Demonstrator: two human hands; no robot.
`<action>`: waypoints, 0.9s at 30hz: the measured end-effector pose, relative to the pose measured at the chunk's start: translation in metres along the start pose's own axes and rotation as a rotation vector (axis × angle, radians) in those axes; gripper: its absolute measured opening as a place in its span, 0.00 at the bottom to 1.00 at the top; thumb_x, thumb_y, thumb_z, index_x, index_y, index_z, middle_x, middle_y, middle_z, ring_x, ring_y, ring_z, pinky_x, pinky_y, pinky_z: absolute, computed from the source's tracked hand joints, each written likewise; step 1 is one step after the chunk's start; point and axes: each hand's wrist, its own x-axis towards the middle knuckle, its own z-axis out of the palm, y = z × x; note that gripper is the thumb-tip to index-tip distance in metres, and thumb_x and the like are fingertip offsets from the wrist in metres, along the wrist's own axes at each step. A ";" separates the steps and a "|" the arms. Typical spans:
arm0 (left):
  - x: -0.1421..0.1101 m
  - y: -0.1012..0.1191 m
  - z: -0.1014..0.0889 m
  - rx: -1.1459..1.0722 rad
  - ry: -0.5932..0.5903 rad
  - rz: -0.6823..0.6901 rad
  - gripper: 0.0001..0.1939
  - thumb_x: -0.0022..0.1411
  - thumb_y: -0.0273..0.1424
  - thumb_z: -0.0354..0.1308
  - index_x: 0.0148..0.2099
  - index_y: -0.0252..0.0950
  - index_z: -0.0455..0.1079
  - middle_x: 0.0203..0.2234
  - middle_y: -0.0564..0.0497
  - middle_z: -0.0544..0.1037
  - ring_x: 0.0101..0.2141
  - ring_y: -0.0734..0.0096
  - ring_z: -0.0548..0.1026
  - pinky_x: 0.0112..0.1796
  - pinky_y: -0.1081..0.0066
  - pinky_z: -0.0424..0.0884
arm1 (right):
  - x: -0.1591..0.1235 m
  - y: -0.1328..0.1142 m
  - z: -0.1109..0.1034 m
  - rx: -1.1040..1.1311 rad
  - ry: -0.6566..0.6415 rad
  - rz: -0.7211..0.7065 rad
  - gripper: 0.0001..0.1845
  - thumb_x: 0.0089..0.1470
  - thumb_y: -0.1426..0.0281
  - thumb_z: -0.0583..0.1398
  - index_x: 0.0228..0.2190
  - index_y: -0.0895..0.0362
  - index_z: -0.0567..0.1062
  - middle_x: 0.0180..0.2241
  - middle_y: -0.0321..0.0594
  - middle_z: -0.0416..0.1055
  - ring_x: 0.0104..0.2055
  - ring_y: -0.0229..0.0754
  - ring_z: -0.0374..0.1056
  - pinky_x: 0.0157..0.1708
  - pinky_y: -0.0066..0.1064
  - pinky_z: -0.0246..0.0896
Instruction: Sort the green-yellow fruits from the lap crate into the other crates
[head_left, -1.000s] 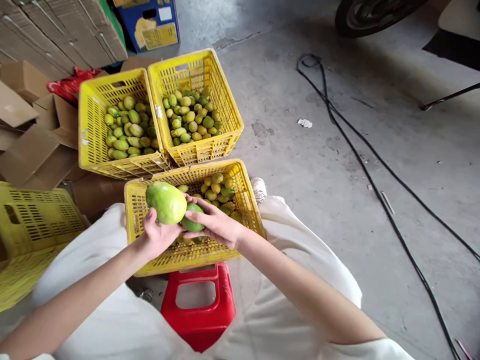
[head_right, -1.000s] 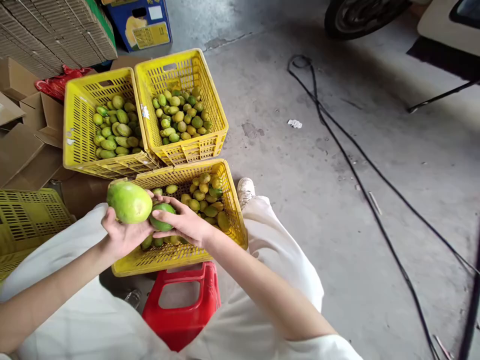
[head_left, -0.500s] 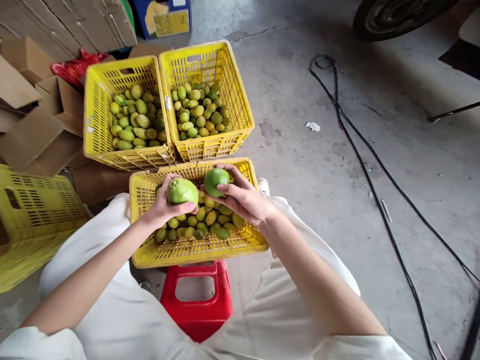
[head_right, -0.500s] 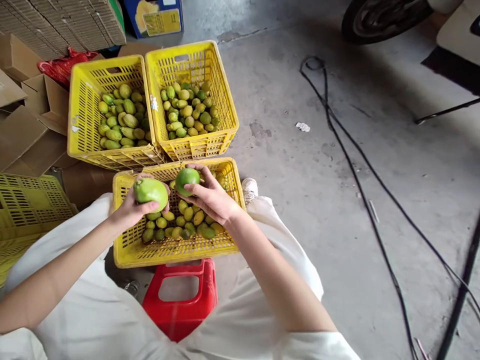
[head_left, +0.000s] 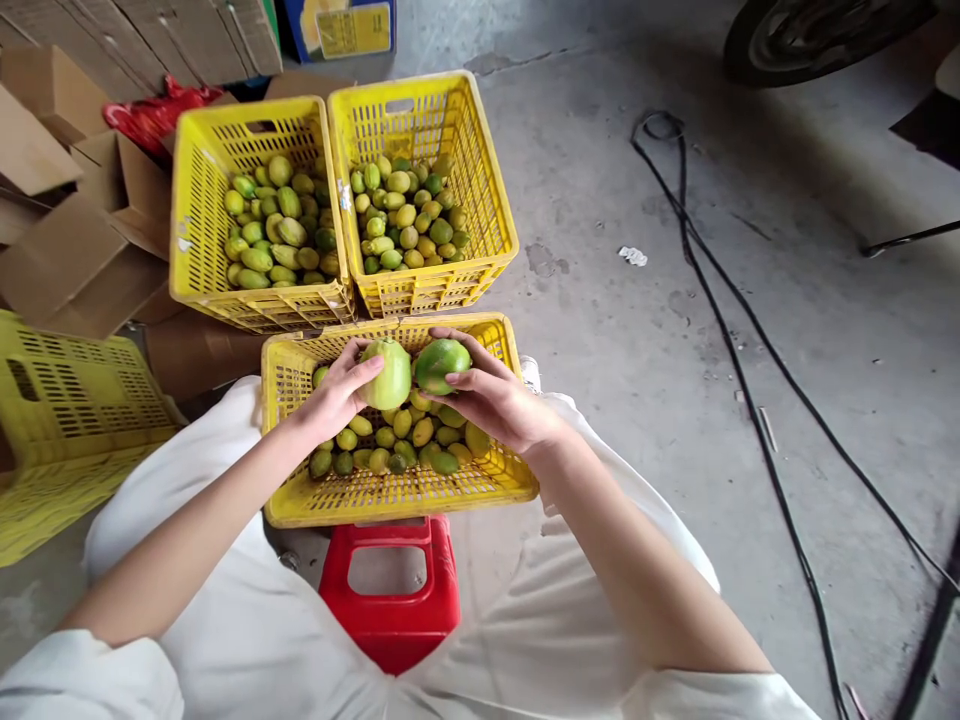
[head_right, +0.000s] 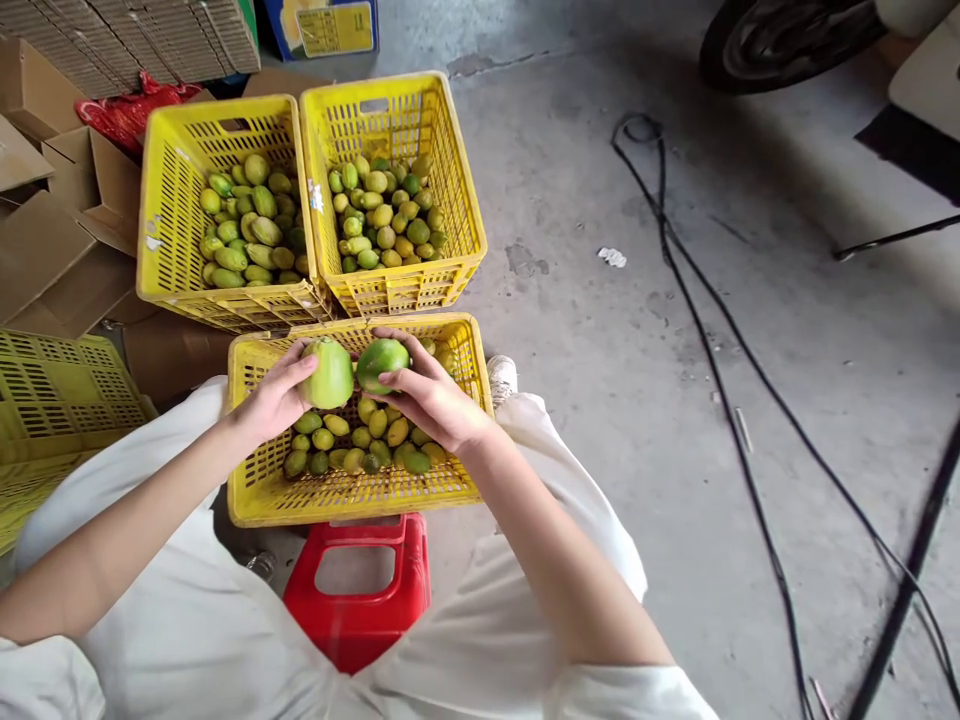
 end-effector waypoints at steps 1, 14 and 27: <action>0.001 -0.001 0.000 0.005 0.018 0.014 0.27 0.49 0.45 0.74 0.43 0.41 0.65 0.42 0.47 0.82 0.45 0.53 0.83 0.34 0.65 0.81 | 0.000 -0.002 -0.001 0.003 -0.002 0.000 0.25 0.43 0.77 0.69 0.45 0.48 0.78 0.37 0.32 0.78 0.39 0.40 0.75 0.39 0.31 0.75; -0.003 0.008 0.009 -0.249 0.010 -0.138 0.31 0.55 0.34 0.60 0.61 0.35 0.66 0.48 0.42 0.81 0.53 0.49 0.80 0.52 0.49 0.80 | 0.011 0.010 -0.010 -0.056 -0.039 0.047 0.23 0.44 0.63 0.76 0.40 0.48 0.74 0.37 0.32 0.74 0.38 0.43 0.76 0.44 0.40 0.80; 0.001 0.011 0.010 -0.291 0.090 -0.036 0.23 0.57 0.37 0.65 0.54 0.38 0.70 0.38 0.48 0.81 0.44 0.56 0.83 0.46 0.58 0.82 | 0.014 0.009 -0.012 -0.111 -0.016 0.014 0.25 0.39 0.60 0.77 0.41 0.49 0.80 0.38 0.34 0.77 0.40 0.42 0.75 0.45 0.35 0.77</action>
